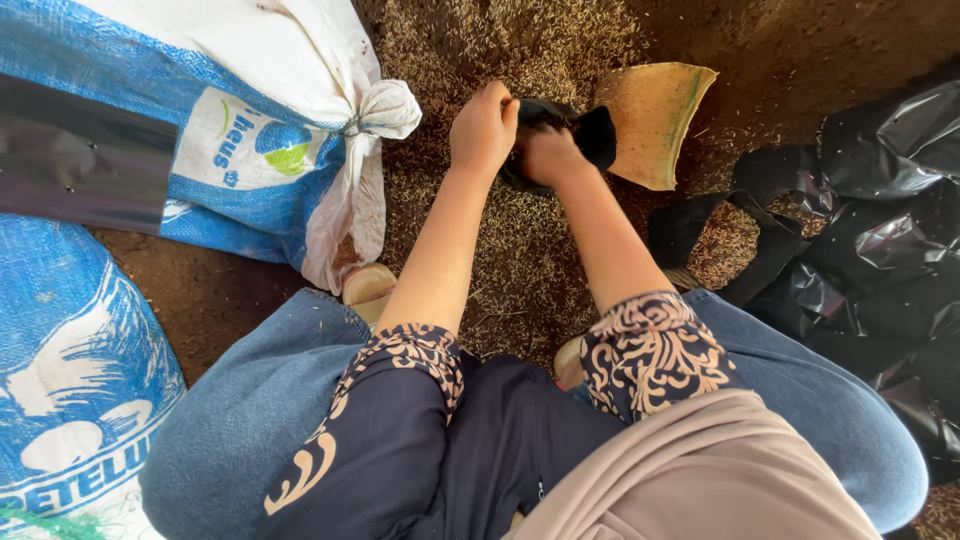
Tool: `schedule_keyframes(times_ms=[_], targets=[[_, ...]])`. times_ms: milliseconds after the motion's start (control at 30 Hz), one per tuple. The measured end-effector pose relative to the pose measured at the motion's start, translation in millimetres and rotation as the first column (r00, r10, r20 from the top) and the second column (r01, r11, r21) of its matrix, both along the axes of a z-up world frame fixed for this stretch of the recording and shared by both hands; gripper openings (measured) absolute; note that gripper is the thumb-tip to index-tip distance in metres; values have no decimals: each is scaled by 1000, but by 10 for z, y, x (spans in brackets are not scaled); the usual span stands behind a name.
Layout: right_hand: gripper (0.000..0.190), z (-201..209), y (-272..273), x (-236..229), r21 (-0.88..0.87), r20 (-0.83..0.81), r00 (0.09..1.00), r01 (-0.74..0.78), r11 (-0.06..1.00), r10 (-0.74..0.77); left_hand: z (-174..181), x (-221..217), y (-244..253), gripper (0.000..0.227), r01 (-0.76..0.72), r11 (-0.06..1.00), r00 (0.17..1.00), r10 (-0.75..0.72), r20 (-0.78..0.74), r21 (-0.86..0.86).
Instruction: The person scoops grains from a large sack into a black plastic bag using a scoop. They then tie the bag closed and place it aside. The person repeats this process multiple times.
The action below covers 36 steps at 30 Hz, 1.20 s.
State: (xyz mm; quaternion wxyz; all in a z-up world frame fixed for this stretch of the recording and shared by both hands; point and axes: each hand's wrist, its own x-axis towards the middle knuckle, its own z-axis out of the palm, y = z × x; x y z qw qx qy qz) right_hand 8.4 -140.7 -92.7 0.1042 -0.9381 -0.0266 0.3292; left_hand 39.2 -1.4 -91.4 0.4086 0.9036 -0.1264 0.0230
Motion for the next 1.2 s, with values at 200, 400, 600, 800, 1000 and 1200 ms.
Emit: schedule_keyframes(times_ms=[200, 400, 600, 800, 1000, 1200], targets=[[40, 448, -713, -267, 157, 508, 760, 382, 911, -406, 103, -25, -20, 29, 38, 998, 997, -42, 59, 54], [60, 276, -889, -521, -79, 112, 798, 601, 795, -592, -20, 39, -134, 16, 82, 986, 992, -94, 81, 146], [27, 299, -866, -339, 185, 105, 846, 500, 846, -523, 97, -102, 342, 23, -75, 997, 996, 74, 46, 28], [12, 522, -335, 11, 343, 116, 852, 447, 826, -510, 158, -155, 990, 30, -255, 958, 966, 258, -6, 134], [31, 401, 262, 27, 189, 314, 832, 418, 889, -458, -155, -108, 1189, 34, -327, 908, 940, 283, 190, 261], [27, 398, 412, 139, 288, 629, 723, 124, 950, -285, 104, -249, 1027, 31, -284, 947, 950, 257, 179, 149]])
